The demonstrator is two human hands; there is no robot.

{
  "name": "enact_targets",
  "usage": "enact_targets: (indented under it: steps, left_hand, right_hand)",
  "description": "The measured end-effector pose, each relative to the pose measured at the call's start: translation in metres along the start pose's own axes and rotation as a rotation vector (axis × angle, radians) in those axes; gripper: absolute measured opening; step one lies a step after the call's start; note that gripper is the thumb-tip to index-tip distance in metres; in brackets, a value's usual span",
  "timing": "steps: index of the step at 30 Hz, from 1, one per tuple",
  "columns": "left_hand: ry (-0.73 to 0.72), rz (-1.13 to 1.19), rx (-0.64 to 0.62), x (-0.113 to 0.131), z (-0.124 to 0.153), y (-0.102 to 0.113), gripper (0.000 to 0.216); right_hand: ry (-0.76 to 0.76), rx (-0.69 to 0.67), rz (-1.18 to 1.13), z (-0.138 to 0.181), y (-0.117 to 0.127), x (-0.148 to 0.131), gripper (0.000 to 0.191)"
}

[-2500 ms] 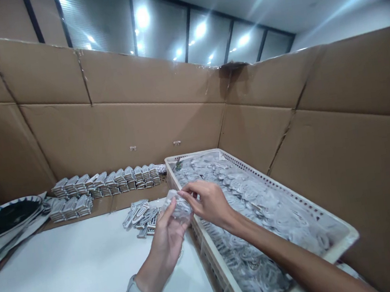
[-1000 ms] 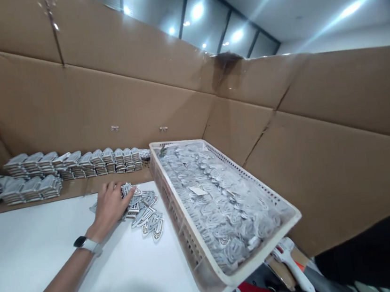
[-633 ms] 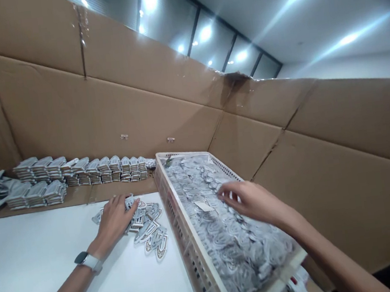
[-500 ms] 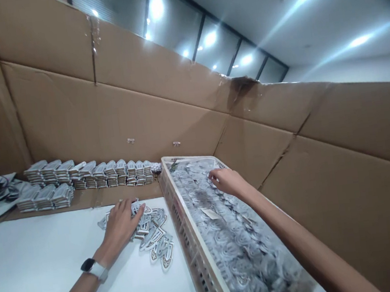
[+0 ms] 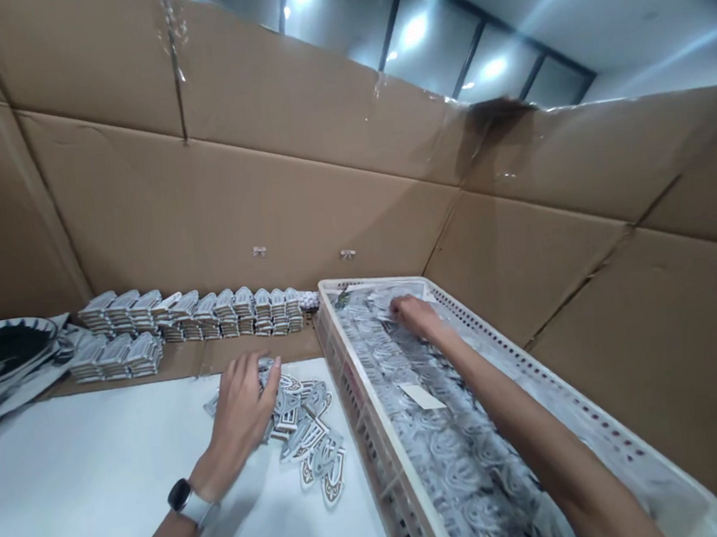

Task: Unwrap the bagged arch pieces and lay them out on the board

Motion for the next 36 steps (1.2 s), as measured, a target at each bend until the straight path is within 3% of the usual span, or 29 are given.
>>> enact_targets:
  steps: [6,9,12,15,17,20,24,28,30,33,36]
  left_hand:
    - [-0.025,0.141,0.017,0.034,0.001,0.016,0.045]
    - [-0.013,0.327,-0.032,0.06,0.004,0.021,0.039]
    - [0.049,0.703,-0.164,0.089,0.01,0.017,0.049]
    - [0.121,1.106,-0.241,0.117,0.017,0.017,0.064]
    - [0.153,1.228,-0.226,0.126,0.021,0.023,0.058]
    - [0.167,1.233,-0.165,0.128,0.025,0.035,0.044]
    - [0.161,1.171,-0.063,0.12,0.025,0.053,0.038]
    - [0.075,1.044,-0.034,0.121,0.022,0.066,0.034]
    - [0.059,1.013,-0.074,0.124,0.022,0.064,0.035]
    - [0.073,1.044,-0.099,0.125,0.023,0.056,0.043]
    - [0.09,1.074,-0.094,0.126,0.026,0.046,0.041]
  right_hand:
    - [0.137,0.158,-0.211,0.037,0.064,-0.019,0.021]
    - [0.307,0.256,-0.562,0.074,0.107,-0.051,0.023]
    - [0.434,0.202,-0.98,0.111,0.132,-0.089,0.031]
    - [0.484,0.095,-1.247,0.141,0.136,-0.125,0.037]
    - [0.506,0.049,-1.361,0.156,0.132,-0.142,0.04]
    - [0.523,-0.025,-1.479,0.168,0.119,-0.155,0.045]
    - [0.515,-0.104,-1.487,0.17,0.101,-0.151,0.049]
    - [0.518,0.009,-1.322,0.171,0.103,-0.137,0.046]
    - [0.557,0.1,-1.251,0.178,0.113,-0.136,0.046]
    - [0.621,0.129,-1.17,0.192,0.123,-0.15,0.04]
    - [0.574,0.153,-1.155,0.196,0.12,-0.157,0.026]
Point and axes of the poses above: each hand's wrist, its own z-axis away from the middle knuckle, its own y-axis out of the back of the hand, x = y × z, the point moved 10 cm from there along -z, towards the middle knuckle, and after that the axes turned 5 degrees about -x, right-handed, at the moved point
